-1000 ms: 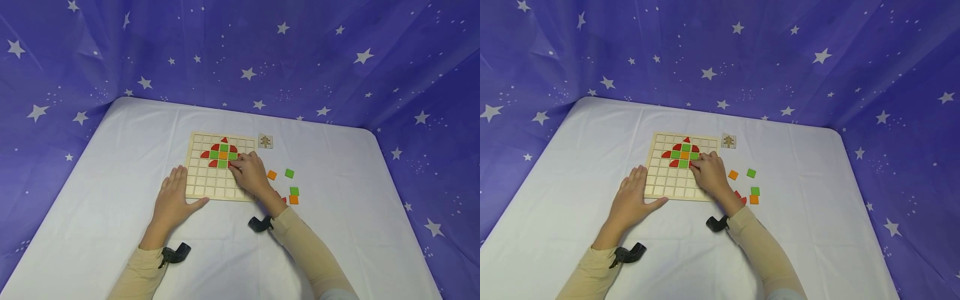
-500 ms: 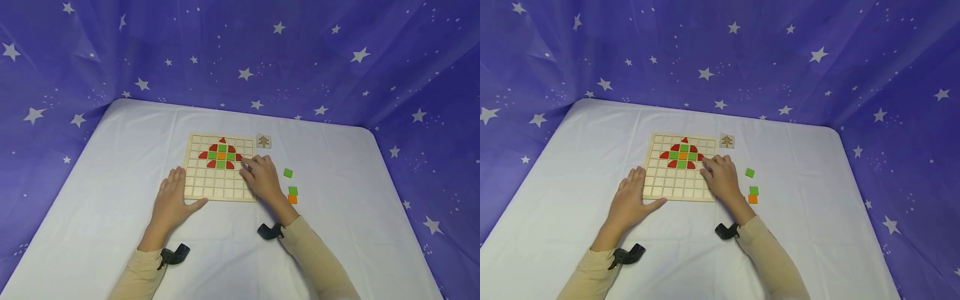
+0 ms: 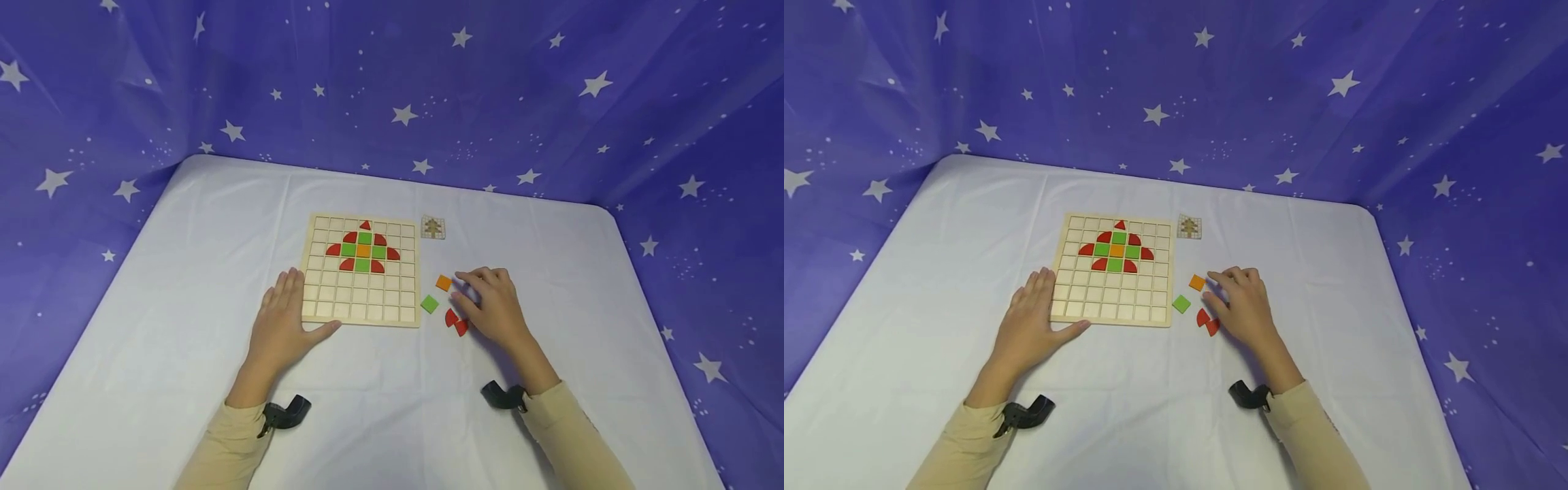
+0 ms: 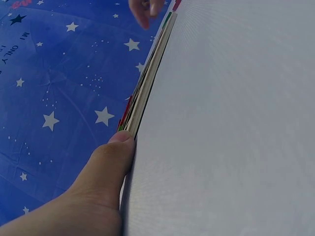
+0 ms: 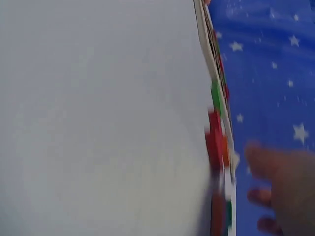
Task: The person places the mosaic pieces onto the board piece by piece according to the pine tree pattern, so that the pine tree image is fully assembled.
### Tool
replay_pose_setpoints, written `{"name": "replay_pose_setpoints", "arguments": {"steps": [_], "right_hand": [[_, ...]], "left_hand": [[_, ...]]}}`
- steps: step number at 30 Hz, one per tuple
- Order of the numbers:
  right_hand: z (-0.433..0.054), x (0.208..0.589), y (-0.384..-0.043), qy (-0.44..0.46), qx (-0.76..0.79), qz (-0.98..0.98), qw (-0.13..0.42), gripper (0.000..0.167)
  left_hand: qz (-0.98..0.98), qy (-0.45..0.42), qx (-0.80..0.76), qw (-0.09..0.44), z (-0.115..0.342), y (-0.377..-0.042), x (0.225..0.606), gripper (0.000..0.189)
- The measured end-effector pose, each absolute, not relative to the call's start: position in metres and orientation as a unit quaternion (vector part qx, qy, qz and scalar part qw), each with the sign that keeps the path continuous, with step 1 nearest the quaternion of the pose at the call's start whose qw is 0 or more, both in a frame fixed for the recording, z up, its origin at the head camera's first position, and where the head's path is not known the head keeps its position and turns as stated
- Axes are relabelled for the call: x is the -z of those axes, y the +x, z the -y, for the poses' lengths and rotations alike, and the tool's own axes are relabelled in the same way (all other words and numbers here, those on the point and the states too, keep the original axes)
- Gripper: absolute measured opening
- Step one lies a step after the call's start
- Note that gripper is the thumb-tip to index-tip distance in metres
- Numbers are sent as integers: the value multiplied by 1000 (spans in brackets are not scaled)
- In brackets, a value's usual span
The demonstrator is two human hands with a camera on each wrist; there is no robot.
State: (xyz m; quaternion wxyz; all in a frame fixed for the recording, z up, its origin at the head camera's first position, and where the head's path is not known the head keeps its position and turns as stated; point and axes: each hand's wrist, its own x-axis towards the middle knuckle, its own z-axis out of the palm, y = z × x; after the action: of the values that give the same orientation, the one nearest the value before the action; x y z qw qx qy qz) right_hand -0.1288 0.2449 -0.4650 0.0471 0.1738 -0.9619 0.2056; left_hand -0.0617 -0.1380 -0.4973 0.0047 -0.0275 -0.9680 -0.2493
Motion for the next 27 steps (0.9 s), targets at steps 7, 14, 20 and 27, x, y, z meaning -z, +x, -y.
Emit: {"name": "replay_pose_setpoints", "arguments": {"steps": [7, 14, 20, 27], "right_hand": [[-276, 469, -115, 238, -228, 944, -1, 40], [-282, 475, -107, 252, -248, 936, -4, 39], [-281, 479, -107, 259, -249, 931, 55, 19], [-283, 480, -108, 268, -251, 929, 49, 33]], "left_hand": [[968, -27, 248, 7, 140, -63, 498, 121], [967, -27, 253, 3, 138, -62, 496, 120], [968, -30, 250, 6, 138, -62, 496, 120], [968, -26, 250, 1, 138, -63, 497, 121]]}}
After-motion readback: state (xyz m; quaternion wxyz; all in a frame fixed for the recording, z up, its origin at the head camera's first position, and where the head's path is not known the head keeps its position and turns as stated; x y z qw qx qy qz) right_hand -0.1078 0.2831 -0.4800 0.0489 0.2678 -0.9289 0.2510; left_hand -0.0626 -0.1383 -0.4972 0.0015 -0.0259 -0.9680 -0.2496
